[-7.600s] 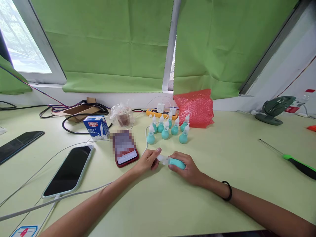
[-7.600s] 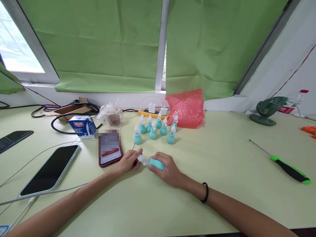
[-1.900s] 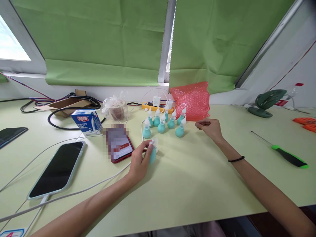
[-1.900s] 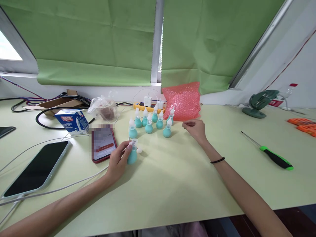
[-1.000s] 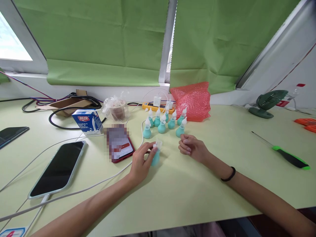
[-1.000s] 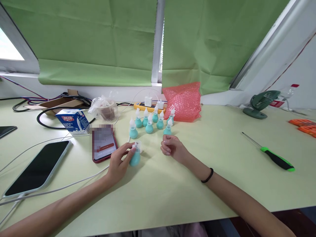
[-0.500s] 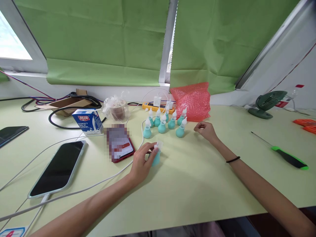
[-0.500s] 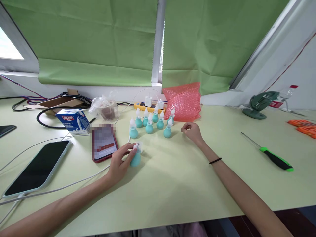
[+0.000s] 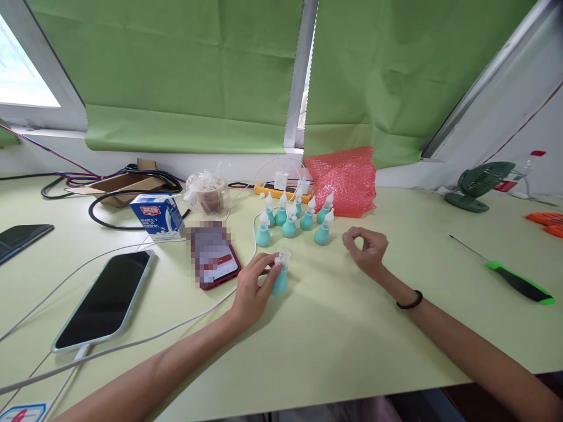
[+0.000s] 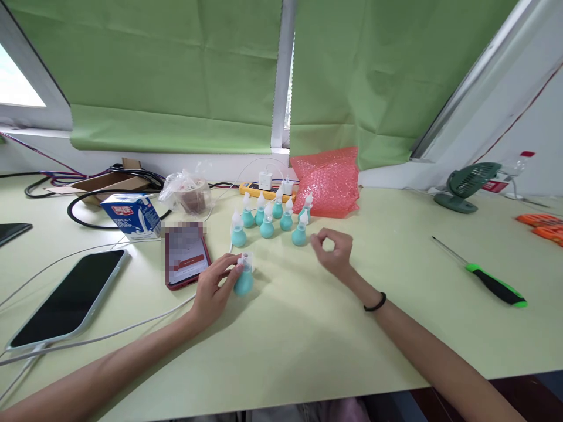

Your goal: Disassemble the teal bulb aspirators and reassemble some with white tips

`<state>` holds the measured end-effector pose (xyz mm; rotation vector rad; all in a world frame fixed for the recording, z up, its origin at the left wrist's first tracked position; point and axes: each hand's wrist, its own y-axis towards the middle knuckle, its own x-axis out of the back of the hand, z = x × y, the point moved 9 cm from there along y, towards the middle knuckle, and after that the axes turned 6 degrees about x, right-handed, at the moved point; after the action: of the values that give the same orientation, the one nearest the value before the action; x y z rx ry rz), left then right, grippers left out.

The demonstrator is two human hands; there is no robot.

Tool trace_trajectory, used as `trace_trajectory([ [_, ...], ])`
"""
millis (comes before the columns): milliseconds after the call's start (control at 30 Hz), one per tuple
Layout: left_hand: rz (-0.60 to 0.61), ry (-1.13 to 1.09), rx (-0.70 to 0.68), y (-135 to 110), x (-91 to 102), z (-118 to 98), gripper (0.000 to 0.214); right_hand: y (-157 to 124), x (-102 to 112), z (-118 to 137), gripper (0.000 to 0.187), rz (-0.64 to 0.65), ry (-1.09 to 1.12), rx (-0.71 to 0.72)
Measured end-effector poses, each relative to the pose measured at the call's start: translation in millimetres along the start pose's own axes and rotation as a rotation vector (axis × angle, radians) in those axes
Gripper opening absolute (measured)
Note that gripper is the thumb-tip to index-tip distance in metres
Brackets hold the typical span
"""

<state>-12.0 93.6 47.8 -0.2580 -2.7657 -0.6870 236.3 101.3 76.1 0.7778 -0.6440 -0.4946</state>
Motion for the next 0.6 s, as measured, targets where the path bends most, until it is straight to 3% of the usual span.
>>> trace_trajectory([
  [67, 0.005, -0.054, 0.036, -1.2, -1.6, -0.2, 0.02, -15.3, -23.5, 36.6, 0.009, 0.175, 0.151, 0.097],
  [100, 0.014, -0.092, 0.058, -2.4, -3.5, -0.5, 0.02, -25.0, -37.6, 51.8, 0.011, 0.297, 0.219, 0.103],
  [167, 0.047, -0.188, 0.109, -5.6, -9.5, -0.9, 0.021, -45.7, -62.0, 75.4, 0.035, 0.524, 0.317, 0.068],
  [267, 0.086, -0.312, 0.196, -11.8, -18.4, 0.2, 0.025, -68.5, -81.2, 95.1, 0.035, 0.726, 0.386, 0.019],
  [400, 0.099, -0.295, 0.213, -15.9, -22.1, -1.5, 0.025, -80.5, -88.5, 99.5, 0.019, 0.823, 0.405, 0.001],
  [600, 0.047, -0.167, 0.153, -13.4, -15.2, -3.9, 0.02, -79.8, -86.8, 89.5, 0.016, 0.785, 0.343, -0.027],
])
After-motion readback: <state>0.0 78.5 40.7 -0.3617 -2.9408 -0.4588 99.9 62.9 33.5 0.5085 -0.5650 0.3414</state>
